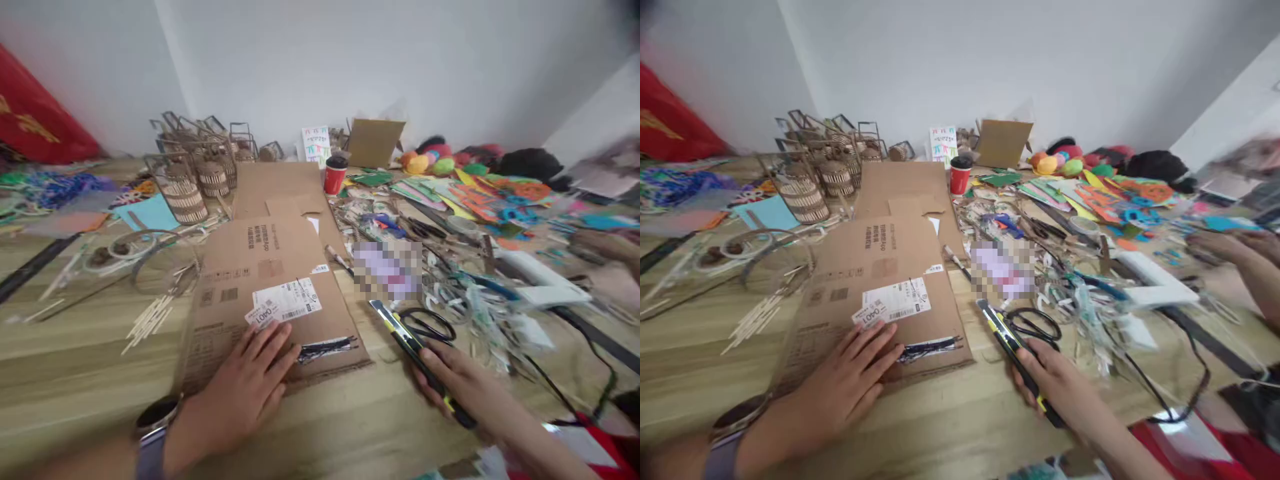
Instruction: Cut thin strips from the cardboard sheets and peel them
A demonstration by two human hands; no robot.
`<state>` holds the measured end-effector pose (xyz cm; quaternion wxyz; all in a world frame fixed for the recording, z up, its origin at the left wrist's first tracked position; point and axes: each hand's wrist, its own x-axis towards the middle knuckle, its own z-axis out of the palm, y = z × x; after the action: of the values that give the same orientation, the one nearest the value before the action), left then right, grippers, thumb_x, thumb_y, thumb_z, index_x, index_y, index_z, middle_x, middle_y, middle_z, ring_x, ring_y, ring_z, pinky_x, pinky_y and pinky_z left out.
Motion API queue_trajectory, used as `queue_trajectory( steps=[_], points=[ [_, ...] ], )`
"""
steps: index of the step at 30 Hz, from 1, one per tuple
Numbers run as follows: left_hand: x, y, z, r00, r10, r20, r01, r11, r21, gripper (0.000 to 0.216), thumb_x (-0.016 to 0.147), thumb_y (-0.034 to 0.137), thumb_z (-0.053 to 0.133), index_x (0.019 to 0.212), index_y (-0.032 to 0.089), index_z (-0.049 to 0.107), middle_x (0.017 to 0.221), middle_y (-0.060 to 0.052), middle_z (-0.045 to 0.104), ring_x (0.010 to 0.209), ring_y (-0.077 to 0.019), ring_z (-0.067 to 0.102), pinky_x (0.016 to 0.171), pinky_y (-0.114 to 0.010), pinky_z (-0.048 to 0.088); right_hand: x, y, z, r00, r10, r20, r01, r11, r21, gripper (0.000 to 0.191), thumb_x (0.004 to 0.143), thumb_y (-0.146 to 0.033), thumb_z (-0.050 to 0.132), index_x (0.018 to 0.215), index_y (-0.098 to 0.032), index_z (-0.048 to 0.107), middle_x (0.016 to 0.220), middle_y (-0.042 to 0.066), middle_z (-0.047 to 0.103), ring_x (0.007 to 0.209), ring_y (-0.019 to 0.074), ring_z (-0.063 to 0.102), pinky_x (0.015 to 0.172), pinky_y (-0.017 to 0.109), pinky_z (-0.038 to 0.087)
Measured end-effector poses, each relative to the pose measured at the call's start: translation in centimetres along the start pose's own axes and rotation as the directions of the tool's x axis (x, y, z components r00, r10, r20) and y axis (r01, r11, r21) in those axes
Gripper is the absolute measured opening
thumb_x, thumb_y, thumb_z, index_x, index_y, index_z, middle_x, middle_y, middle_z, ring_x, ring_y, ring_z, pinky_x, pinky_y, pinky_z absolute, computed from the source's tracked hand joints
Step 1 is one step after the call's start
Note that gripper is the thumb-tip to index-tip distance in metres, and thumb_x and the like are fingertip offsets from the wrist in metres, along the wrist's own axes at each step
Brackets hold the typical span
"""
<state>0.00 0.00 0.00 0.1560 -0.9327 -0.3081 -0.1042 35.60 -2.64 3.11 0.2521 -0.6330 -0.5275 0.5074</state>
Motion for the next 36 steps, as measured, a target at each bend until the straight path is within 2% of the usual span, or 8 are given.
queue_trajectory(
  steps=[5,9,12,16,22,26,30,36],
  points=[
    [0.7,0.4,-0.5,1.000,-0.018,-0.018,0.018,1.000,-0.023,0.044,0.092,0.029,0.050,0.134,0.017,0.052,0.143,-0.013,0.049,0.132,-0.0317,0.039,0.109,-0.047,0.024,-0.2,0.7,-0.3,0.999,0.026,0.025,-0.026,1.000,-0.014,0.060,0.079,-0.080,0.044,0.072,-0.021,0.049,0.049,-0.005,0.050,0.038,0.0070,0.040,0.039,0.021,0.035],
    [2.2,1.8,-0.8,0.997,-0.034,-0.076,0.026,0.995,-0.099,0.029,0.097,0.033,0.045,0.111,0.015,0.063,0.130,-0.012,0.061,0.121,-0.0284,0.051,0.104,-0.043,0.035,-0.5,0.2,0.0,0.998,0.053,0.047,-0.052,0.998,-0.021,0.062,0.076,-0.082,0.044,0.069,-0.021,0.047,0.046,-0.006,0.048,0.037,0.0062,0.039,0.040,0.021,0.036],
    [3.5,3.1,-0.8,0.994,-0.030,-0.107,0.016,0.992,-0.129,0.021,0.096,0.031,0.049,0.095,0.016,0.063,0.120,-0.011,0.066,0.111,-0.0268,0.059,0.096,-0.041,0.043,-0.7,-0.1,0.4,0.995,0.086,0.059,-0.085,0.996,-0.010,0.062,0.074,-0.083,0.045,0.067,-0.022,0.045,0.042,-0.007,0.046,0.035,0.0064,0.038,0.039,0.021,0.034],
    [4.9,4.1,-0.5,0.997,0.001,-0.082,-0.008,0.996,-0.093,0.009,0.092,0.022,0.057,0.090,0.014,0.059,0.119,-0.014,0.066,0.107,-0.0279,0.061,0.092,-0.041,0.047,-1.2,0.0,0.6,0.992,0.105,0.065,-0.105,0.994,0.003,0.060,0.073,-0.081,0.050,0.068,-0.021,0.045,0.045,-0.007,0.046,0.036,0.0063,0.040,0.038,0.020,0.034],
    [5.8,4.4,0.0,0.994,0.010,-0.109,-0.021,0.995,-0.100,0.015,0.097,0.022,0.047,0.091,0.013,0.058,0.119,-0.015,0.064,0.110,-0.0276,0.058,0.092,-0.042,0.046,-2.6,0.5,0.1,0.994,0.101,0.048,-0.100,0.995,-0.019,0.067,0.077,-0.078,0.049,0.107,-0.018,0.050,0.061,-0.005,0.057,0.038,0.0084,0.049,0.038,0.022,0.039],
    [5.0,5.1,-0.5,0.991,0.036,-0.131,-0.055,0.988,-0.142,0.016,0.096,0.017,0.045,0.089,0.013,0.059,0.119,-0.014,0.063,0.112,-0.0273,0.056,0.094,-0.042,0.044,-4.3,0.5,-0.5,0.997,0.054,0.055,-0.044,0.986,-0.163,0.067,0.085,-0.072,0.043,0.119,-0.016,0.053,0.059,-0.002,0.058,0.045,0.0128,0.054,0.045,0.026,0.046],
    [3.0,6.6,-1.6,0.988,0.069,-0.137,-0.096,0.976,-0.196,0.020,0.096,0.017,0.041,0.091,0.013,0.059,0.124,-0.014,0.061,0.117,-0.0280,0.054,0.100,-0.043,0.041,-7.2,1.1,-0.6,1.000,-0.004,0.024,0.010,0.956,-0.293,0.052,0.090,-0.061,0.045,0.118,-0.019,0.061,0.081,0.006,0.066,0.063,0.0158,0.060,0.056,0.028,0.051],
    [0.0,8.2,-2.4,0.989,0.097,-0.110,-0.127,0.941,-0.313,0.024,0.099,0.021,0.037,0.094,0.014,0.060,0.129,-0.012,0.058,0.122,-0.0263,0.051,0.104,-0.043,0.038,-11.8,3.2,1.1,0.988,0.144,0.061,-0.119,0.947,-0.298,0.048,0.094,-0.057,0.040,0.122,-0.022,0.055,0.076,0.002,0.062,0.062,0.0160,0.058,0.058,0.028,0.049]
  ],
)
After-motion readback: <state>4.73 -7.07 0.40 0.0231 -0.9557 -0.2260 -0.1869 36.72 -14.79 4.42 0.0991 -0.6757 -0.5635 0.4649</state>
